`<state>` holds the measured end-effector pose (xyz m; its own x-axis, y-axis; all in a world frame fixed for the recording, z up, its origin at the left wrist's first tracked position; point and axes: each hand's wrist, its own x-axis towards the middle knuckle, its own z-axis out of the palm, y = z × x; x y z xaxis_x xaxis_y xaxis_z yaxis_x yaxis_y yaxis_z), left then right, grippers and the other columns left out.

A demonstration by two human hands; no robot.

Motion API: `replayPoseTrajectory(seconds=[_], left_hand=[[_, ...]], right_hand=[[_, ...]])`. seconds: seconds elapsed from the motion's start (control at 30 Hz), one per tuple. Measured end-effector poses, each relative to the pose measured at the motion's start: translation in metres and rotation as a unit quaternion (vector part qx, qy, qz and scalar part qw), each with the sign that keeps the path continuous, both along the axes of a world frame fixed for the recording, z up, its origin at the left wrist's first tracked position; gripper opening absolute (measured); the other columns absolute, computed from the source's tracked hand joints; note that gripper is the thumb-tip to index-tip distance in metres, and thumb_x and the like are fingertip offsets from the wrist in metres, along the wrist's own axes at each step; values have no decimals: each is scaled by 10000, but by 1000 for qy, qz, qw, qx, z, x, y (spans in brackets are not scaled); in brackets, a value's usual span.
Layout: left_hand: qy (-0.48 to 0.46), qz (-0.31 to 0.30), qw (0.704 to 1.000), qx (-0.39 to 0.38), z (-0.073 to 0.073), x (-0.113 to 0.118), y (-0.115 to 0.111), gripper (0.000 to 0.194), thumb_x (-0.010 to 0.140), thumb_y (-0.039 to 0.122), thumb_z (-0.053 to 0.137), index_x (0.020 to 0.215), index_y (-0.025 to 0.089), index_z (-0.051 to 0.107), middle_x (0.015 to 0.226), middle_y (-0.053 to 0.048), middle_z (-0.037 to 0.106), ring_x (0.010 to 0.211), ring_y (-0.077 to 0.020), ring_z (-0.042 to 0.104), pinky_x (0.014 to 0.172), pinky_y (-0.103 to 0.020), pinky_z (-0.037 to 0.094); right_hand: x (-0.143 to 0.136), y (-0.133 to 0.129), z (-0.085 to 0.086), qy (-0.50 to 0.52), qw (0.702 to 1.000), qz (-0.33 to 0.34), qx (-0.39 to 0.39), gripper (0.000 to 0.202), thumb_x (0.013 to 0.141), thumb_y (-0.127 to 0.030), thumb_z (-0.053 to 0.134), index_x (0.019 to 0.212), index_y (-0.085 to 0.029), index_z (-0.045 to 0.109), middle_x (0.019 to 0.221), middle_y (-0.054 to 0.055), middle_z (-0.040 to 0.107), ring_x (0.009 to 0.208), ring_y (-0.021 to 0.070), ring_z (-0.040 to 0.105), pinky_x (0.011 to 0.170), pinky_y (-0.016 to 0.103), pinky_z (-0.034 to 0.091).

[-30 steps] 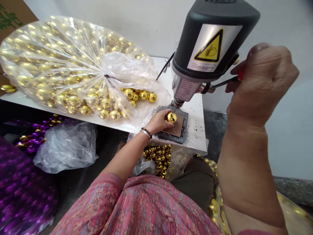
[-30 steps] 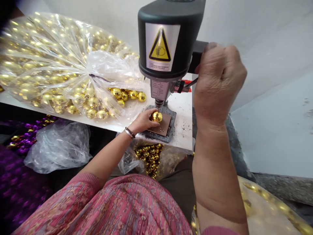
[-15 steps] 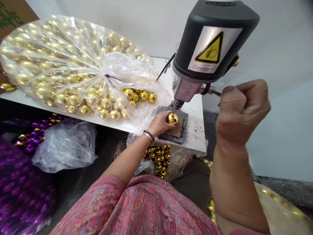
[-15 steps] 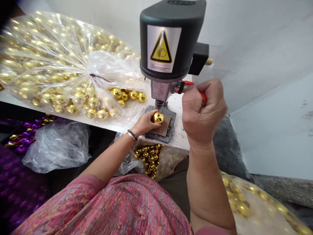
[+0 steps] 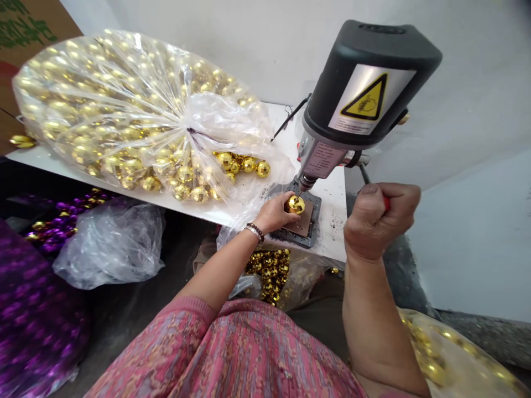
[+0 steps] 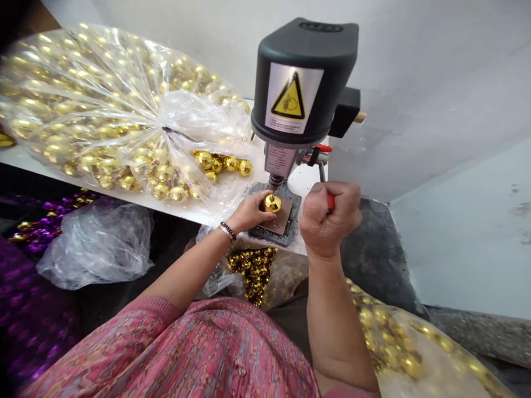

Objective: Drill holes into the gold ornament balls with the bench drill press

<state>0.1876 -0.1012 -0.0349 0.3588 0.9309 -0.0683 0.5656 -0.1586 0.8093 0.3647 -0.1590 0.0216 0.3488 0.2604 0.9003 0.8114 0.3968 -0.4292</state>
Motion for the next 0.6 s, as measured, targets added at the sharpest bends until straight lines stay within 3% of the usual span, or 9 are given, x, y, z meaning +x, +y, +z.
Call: replayPoseTrajectory(seconds=[0.2, 0.4, 0.5, 0.6], left_hand=[[-18, -14, 1000, 5, -4, 0, 1, 619, 841, 186, 912, 1449, 204, 797, 1321, -77, 866, 1233, -304, 804, 1116, -386, 628], [-16, -14, 1000, 10, -7, 0, 1, 582, 836, 204, 921, 1407, 211, 807, 1290, -75, 864, 1226, -313, 799, 1092, -383, 619], [-18, -9, 1000, 6, -7, 2, 2, 588, 823, 214, 938, 1395, 216, 807, 1264, -71, 863, 1198, -312, 798, 1066, -379, 619], [-14, 1, 1000, 4, -4, 2, 0, 590, 831, 225, 947, 1401, 201, 796, 1260, -76, 852, 1163, -302, 790, 1042, -378, 615]], right_hand=[[0, 5, -17, 27, 999, 12, 24, 319, 1097, -518, 568, 972, -228, 617, 892, 12, 689, 803, 142, 674, 784, 312, 551], [-3, 4, -29, 43, 998, 36, 2, 401, 1065, -598, 541, 878, -245, 503, 734, -32, 532, 724, 158, 679, 789, 341, 600], [0, 7, -8, 62, 998, 22, -2, 369, 1062, -550, 526, 873, -234, 497, 739, -31, 537, 720, 143, 651, 775, 328, 567], [13, 22, 33, 86, 996, 10, -11, 376, 1076, -501, 522, 834, -215, 492, 750, -18, 567, 692, 108, 574, 706, 289, 475]])
